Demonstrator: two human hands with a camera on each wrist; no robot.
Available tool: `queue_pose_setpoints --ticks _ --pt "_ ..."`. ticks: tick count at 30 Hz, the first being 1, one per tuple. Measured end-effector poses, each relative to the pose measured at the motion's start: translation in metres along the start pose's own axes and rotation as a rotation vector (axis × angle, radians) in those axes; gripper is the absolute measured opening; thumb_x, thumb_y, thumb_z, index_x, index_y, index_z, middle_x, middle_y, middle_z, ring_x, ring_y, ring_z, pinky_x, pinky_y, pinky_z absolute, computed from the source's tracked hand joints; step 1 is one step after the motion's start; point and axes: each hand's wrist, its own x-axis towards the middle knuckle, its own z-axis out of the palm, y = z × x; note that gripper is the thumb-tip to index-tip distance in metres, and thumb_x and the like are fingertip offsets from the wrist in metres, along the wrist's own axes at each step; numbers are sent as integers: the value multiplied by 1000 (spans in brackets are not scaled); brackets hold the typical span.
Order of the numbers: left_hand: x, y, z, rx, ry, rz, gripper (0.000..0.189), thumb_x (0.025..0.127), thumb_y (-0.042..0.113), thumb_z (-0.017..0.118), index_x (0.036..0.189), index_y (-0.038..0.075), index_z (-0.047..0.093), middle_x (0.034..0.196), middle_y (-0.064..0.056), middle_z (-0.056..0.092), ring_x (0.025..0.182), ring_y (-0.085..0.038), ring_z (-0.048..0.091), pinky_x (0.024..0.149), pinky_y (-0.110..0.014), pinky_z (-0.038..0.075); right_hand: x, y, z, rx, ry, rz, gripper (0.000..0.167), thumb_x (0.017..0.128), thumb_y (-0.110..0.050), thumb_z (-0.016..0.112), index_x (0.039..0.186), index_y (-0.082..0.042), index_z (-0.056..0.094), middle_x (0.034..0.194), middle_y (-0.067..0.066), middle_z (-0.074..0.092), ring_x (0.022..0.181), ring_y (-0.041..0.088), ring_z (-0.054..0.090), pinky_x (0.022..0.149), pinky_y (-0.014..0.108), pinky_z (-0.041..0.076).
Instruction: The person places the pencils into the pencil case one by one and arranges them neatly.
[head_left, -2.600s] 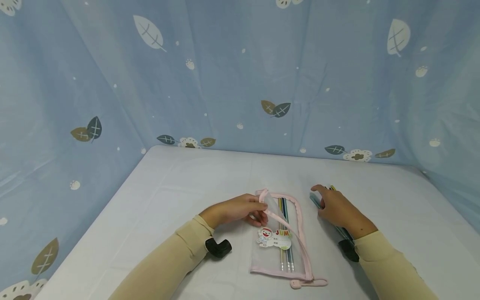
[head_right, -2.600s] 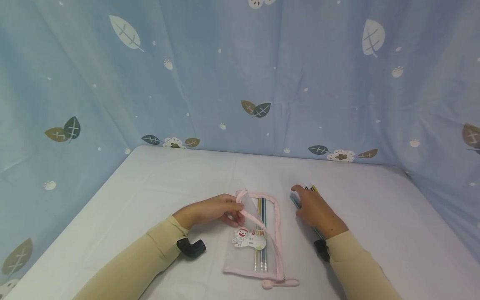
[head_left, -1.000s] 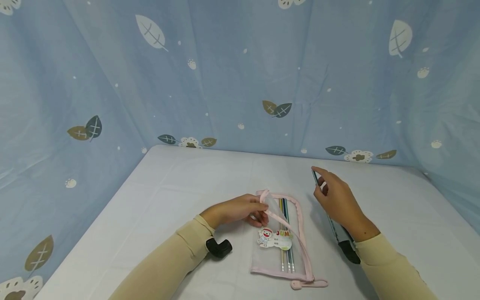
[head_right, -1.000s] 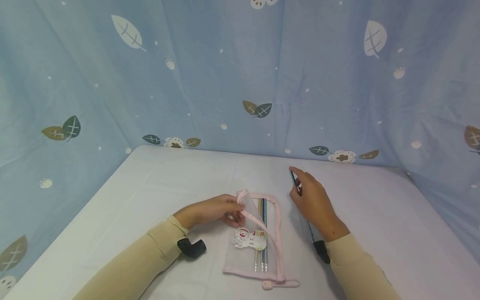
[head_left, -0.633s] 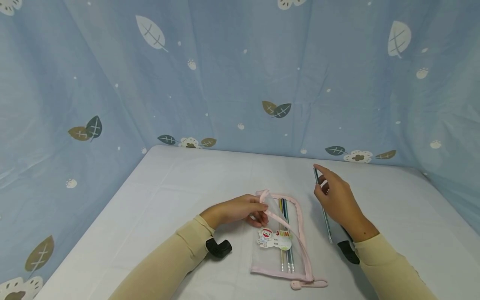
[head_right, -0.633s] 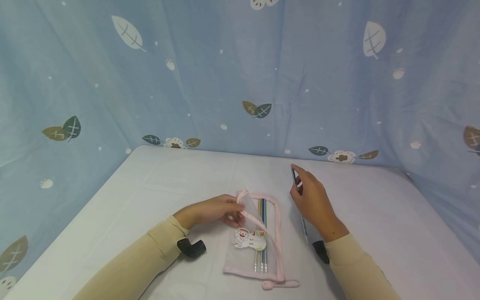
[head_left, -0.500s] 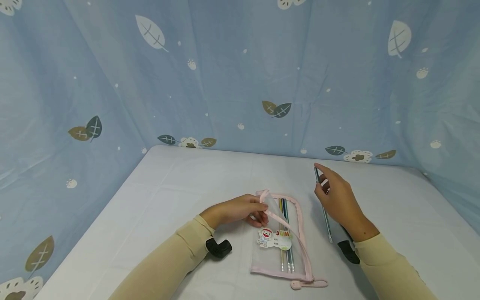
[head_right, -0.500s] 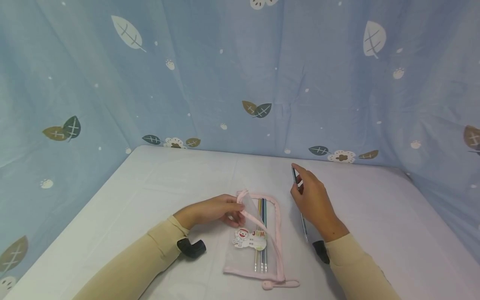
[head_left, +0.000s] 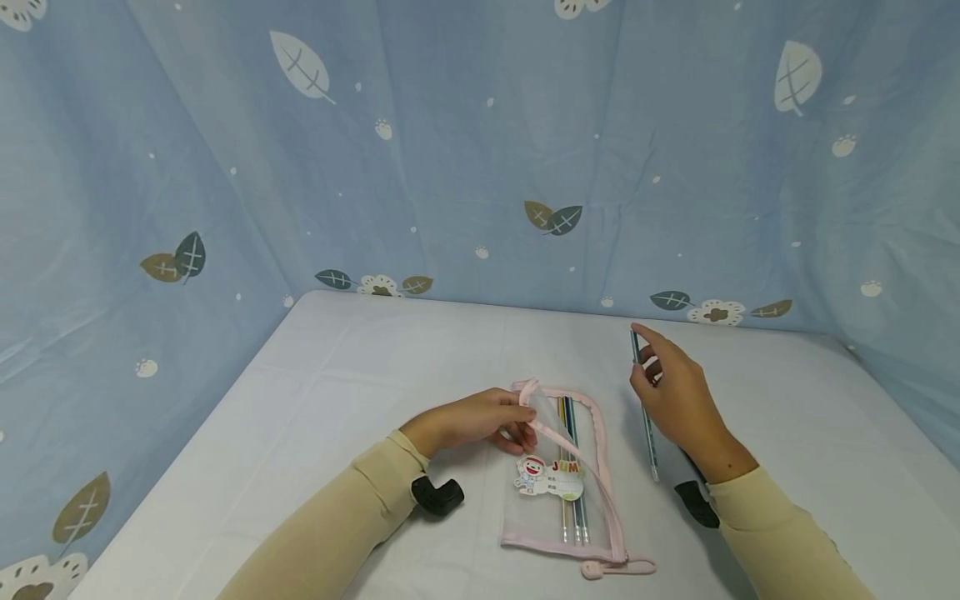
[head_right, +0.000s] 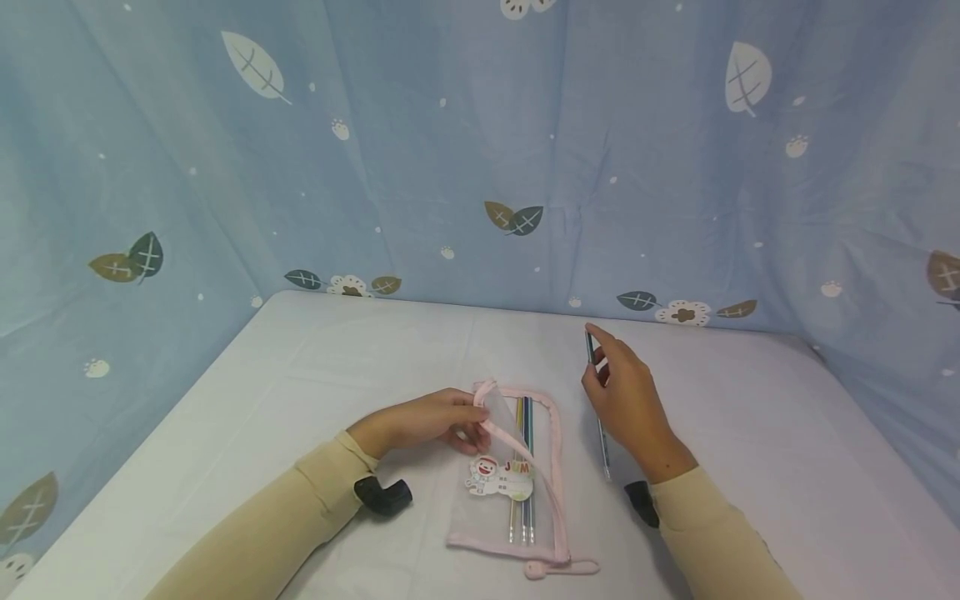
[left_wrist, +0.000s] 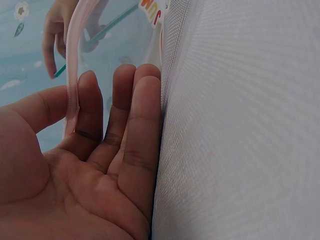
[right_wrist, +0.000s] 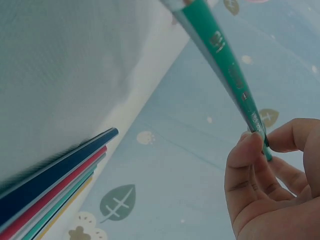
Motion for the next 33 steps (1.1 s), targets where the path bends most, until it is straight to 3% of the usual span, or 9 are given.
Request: queue_pose_setpoints --ticks 15,22,33 --pt "0 0 -1 5 -17 17 32 106 21 47 108 -7 62 94 -7 68 86 -12 68 84 -29 61 0 0 0 29 20 9 57 88 8 62 142 1 49 97 21 65 72 26 66 52 24 53" --pt "0 0 0 11 -17 15 32 106 21 47 109 -7 61 94 -8 68 86 -12 68 84 -29 61 -1 0 -1 82 4 35 57 90 8 61 144 0 48 100 22 64 72 25 66 51 15 50" --pt "0 -1 0 11 -12 18 31 105 21 47 106 -6 62 91 -6 68 85 -12 68 82 -27 61 -2 1 1 139 -44 99 58 94 4 57 149 -4 42 104 20 62 60 10 61 48 19 51"
